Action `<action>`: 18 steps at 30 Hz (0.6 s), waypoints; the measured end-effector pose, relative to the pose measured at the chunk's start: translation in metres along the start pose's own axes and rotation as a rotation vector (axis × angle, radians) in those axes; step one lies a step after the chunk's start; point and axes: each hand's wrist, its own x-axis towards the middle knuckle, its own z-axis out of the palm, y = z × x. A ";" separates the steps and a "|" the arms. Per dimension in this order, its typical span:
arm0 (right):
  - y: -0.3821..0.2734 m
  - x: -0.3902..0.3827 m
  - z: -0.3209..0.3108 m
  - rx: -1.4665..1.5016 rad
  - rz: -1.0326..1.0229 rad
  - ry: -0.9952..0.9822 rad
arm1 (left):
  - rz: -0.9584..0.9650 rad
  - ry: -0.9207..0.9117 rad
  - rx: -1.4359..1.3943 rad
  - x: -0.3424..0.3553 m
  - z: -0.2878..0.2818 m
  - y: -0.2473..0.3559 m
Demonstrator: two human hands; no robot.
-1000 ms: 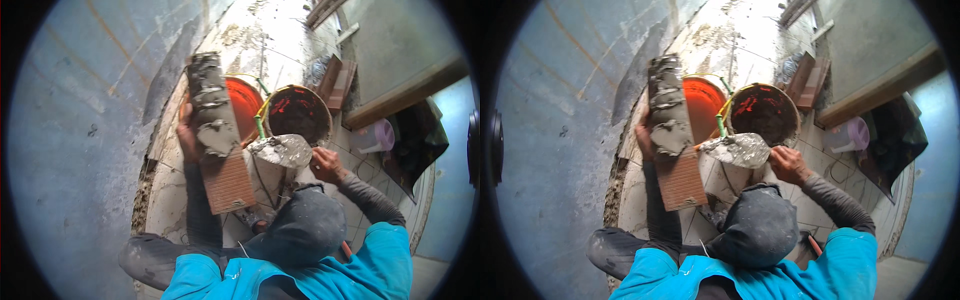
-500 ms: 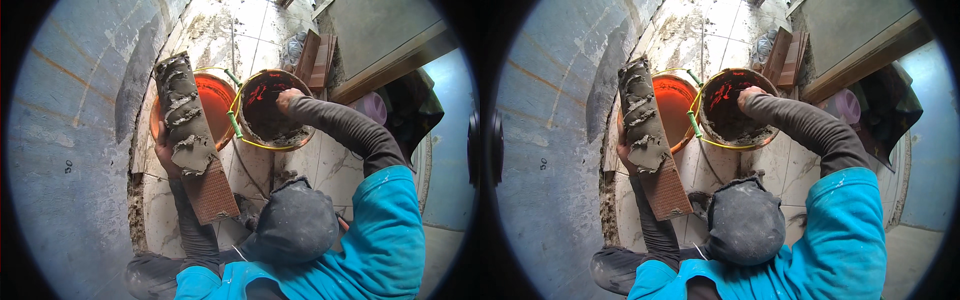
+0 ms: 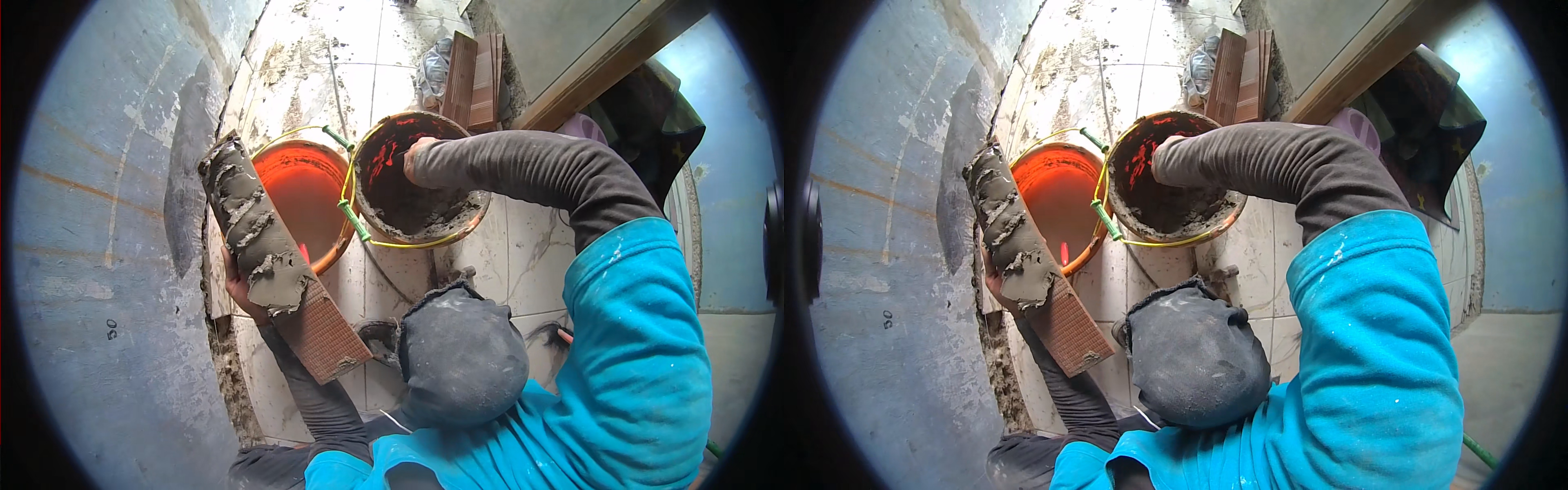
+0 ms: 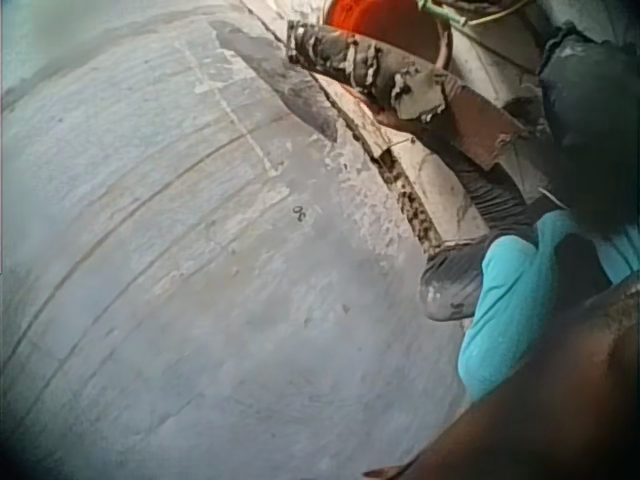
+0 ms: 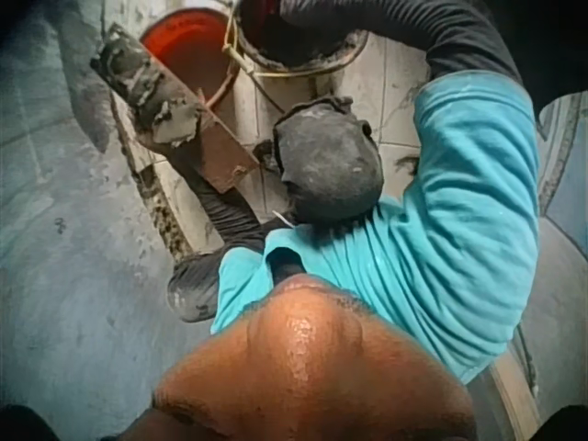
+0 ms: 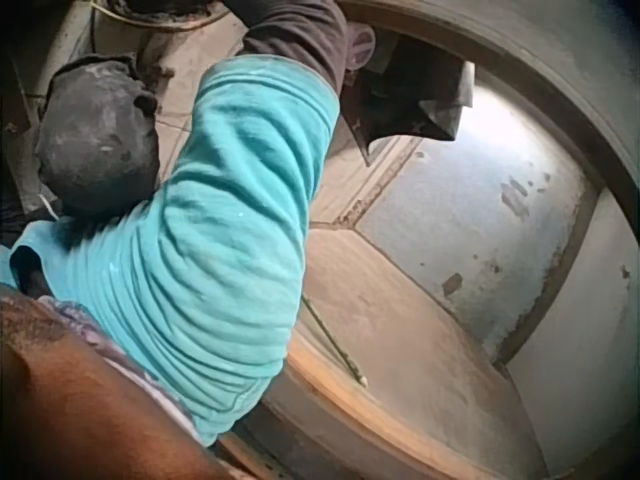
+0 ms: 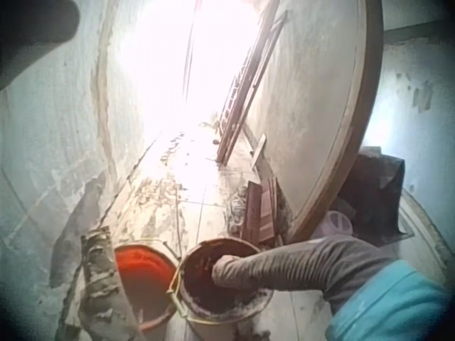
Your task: Installing a tile baseboard along the bottom of a wall using mortar, a trowel, and a hammer.
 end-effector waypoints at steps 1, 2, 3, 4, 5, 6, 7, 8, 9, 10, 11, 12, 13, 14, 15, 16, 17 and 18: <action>0.001 -0.003 0.004 0.003 0.001 0.000 | 0.011 0.023 -0.002 0.001 0.001 0.000; -0.021 -0.029 -0.028 -0.012 -0.059 0.022 | 0.080 0.084 0.022 -0.019 0.001 0.018; -0.011 -0.045 -0.019 0.011 -0.037 -0.020 | 0.067 0.092 -0.004 -0.005 -0.009 0.007; 0.006 -0.016 0.023 0.087 -0.013 0.031 | 0.053 0.092 -0.015 0.008 -0.006 -0.001; -0.003 -0.021 0.013 0.078 -0.035 0.039 | 0.083 0.133 -0.011 0.003 -0.011 0.004; -0.007 -0.038 0.003 0.070 -0.020 0.063 | 0.098 0.160 -0.014 0.003 -0.015 0.006; -0.010 -0.049 -0.004 0.062 -0.005 0.087 | 0.101 0.162 -0.015 0.003 -0.022 0.008; -0.014 -0.020 0.009 0.061 0.003 0.060 | 0.093 0.165 -0.005 0.003 -0.030 0.009; -0.017 -0.028 0.006 0.055 -0.003 0.060 | 0.090 0.173 0.002 0.002 -0.041 0.011; -0.022 -0.043 0.002 0.050 -0.003 0.061 | 0.086 0.185 0.013 0.001 -0.048 0.013; -0.029 -0.058 -0.001 0.046 -0.004 0.063 | 0.091 0.194 0.014 -0.001 -0.053 0.013; -0.034 -0.067 0.003 0.029 0.007 0.079 | 0.092 0.200 0.022 -0.002 -0.054 0.012; -0.037 -0.070 0.003 -0.024 0.024 0.020 | 0.092 0.206 0.031 -0.001 -0.054 0.011; -0.034 -0.076 0.005 0.024 -0.019 0.050 | 0.093 0.213 0.040 0.001 -0.054 0.012; -0.029 -0.088 0.004 0.076 -0.058 0.076 | 0.087 0.218 0.048 0.004 -0.055 0.010; -0.031 -0.085 0.012 0.078 -0.055 0.073 | 0.081 0.223 0.056 0.005 -0.056 0.008; -0.035 -0.080 0.022 0.084 -0.160 0.126 | 0.075 0.229 0.066 0.008 -0.057 0.007; -0.038 -0.079 0.029 0.091 -0.263 0.178 | 0.066 0.232 0.076 0.010 -0.057 0.005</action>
